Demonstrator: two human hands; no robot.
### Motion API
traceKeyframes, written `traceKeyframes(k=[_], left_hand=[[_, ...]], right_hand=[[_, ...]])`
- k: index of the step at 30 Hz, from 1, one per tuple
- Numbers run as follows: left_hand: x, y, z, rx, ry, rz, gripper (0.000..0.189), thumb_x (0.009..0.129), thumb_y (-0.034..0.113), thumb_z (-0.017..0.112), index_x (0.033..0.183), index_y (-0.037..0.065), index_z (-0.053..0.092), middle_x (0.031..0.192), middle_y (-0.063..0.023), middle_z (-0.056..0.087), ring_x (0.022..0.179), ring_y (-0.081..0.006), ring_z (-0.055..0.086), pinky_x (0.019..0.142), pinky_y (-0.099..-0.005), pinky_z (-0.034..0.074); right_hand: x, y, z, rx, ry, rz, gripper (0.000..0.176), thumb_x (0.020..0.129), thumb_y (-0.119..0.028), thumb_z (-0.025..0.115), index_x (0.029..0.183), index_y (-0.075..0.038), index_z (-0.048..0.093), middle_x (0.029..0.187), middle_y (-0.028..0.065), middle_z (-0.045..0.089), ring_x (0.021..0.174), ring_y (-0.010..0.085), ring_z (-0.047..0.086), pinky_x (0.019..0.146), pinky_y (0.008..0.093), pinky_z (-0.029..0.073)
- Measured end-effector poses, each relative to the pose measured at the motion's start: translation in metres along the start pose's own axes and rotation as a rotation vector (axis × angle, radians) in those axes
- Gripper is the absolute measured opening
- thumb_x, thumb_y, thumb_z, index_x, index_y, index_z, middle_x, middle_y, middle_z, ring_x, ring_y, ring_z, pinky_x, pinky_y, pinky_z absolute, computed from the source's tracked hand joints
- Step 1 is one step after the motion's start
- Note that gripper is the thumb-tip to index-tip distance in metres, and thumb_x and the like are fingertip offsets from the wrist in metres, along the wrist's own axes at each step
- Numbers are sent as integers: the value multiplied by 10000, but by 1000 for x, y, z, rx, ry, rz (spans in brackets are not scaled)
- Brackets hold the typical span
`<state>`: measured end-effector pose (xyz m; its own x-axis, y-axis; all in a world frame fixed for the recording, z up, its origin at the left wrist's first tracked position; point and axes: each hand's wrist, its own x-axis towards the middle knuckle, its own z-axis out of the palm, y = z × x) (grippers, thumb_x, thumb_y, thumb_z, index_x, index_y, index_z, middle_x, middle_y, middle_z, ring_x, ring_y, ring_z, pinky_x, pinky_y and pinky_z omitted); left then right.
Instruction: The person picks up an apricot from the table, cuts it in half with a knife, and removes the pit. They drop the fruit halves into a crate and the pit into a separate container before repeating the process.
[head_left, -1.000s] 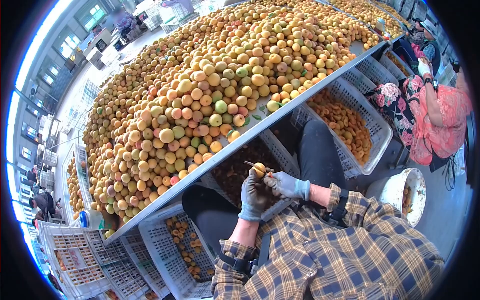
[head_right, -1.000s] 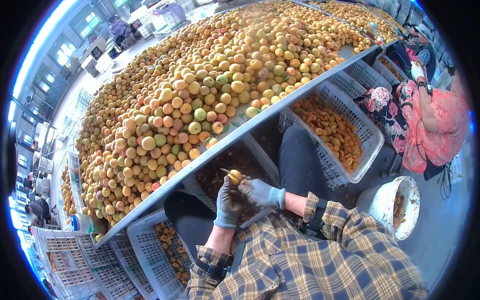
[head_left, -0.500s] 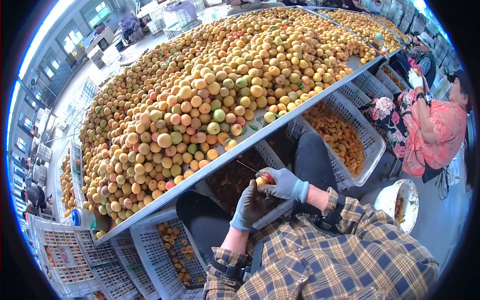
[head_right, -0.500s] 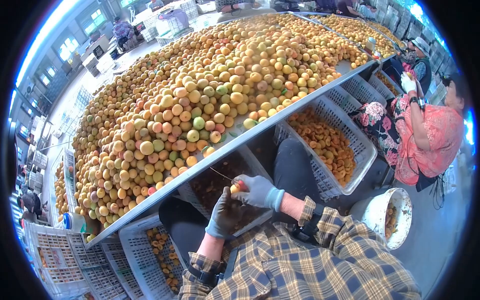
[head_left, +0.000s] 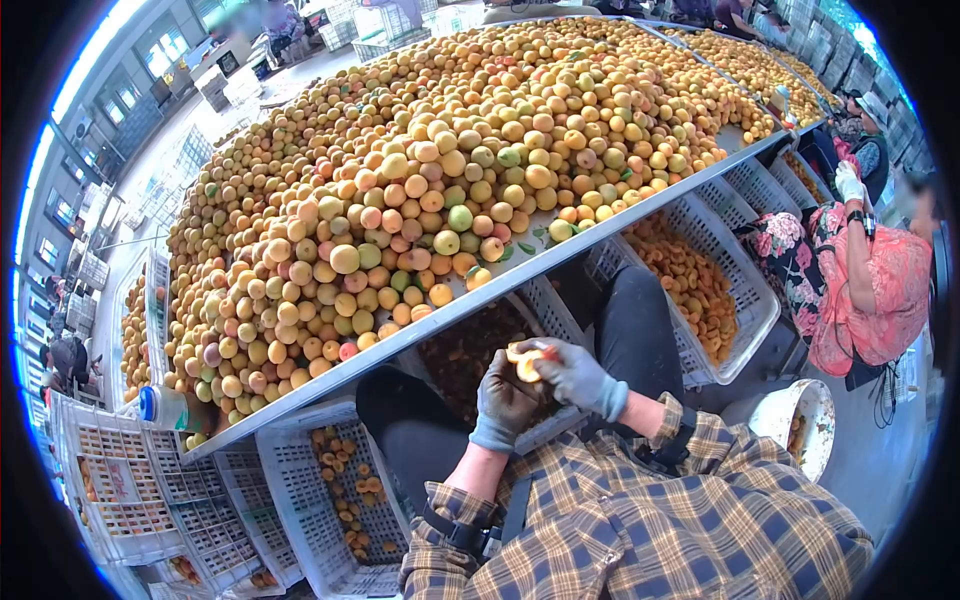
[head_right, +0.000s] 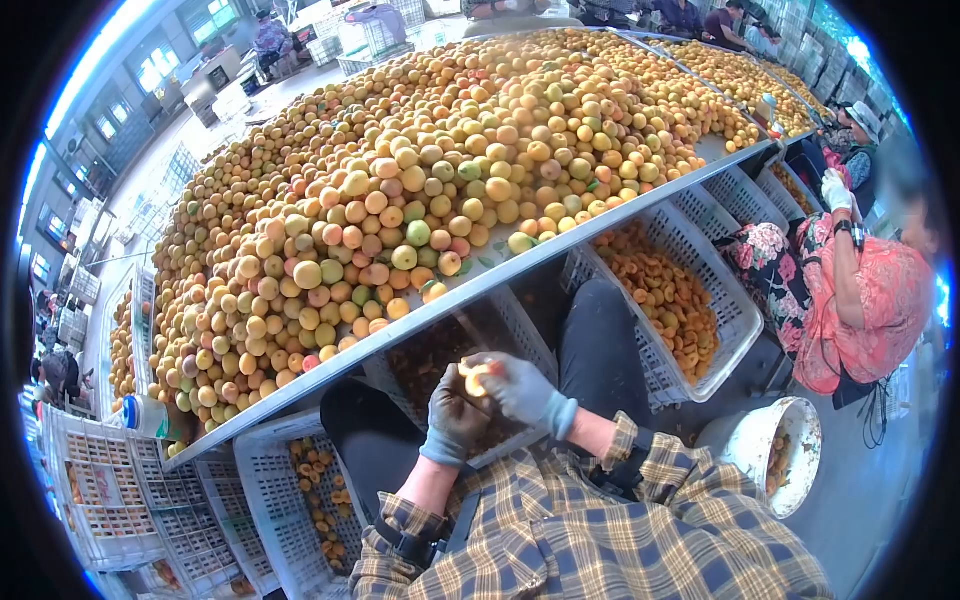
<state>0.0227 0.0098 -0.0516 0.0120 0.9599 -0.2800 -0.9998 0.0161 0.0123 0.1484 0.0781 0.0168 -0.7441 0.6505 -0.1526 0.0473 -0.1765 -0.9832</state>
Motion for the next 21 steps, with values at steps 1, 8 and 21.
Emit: traceKeyframes(k=[1,8,21], left_hand=[[1,-1,-6,-103,-52,-51,371,958,324,451,1172,30,521,1175,-150,565,1059,-261,557,950,-414,446],[-12,-8,23,15,-29,-48,407,971,350,422,1243,51,464,1110,-146,586,880,-256,597,714,-336,509],[-23,-40,48,405,-209,-59,330,976,308,443,1133,24,504,965,-66,558,768,-131,524,650,-254,445]], right_hand=[[10,31,1,-390,80,-423,289,927,-167,550,1193,-51,543,950,7,627,641,17,543,573,163,454],[7,-37,-12,361,226,-63,192,928,-221,569,982,-38,597,606,-93,455,463,-12,393,405,163,307],[8,-36,-9,184,309,-404,193,916,-217,592,848,-37,573,728,-25,548,598,21,478,528,163,395]])
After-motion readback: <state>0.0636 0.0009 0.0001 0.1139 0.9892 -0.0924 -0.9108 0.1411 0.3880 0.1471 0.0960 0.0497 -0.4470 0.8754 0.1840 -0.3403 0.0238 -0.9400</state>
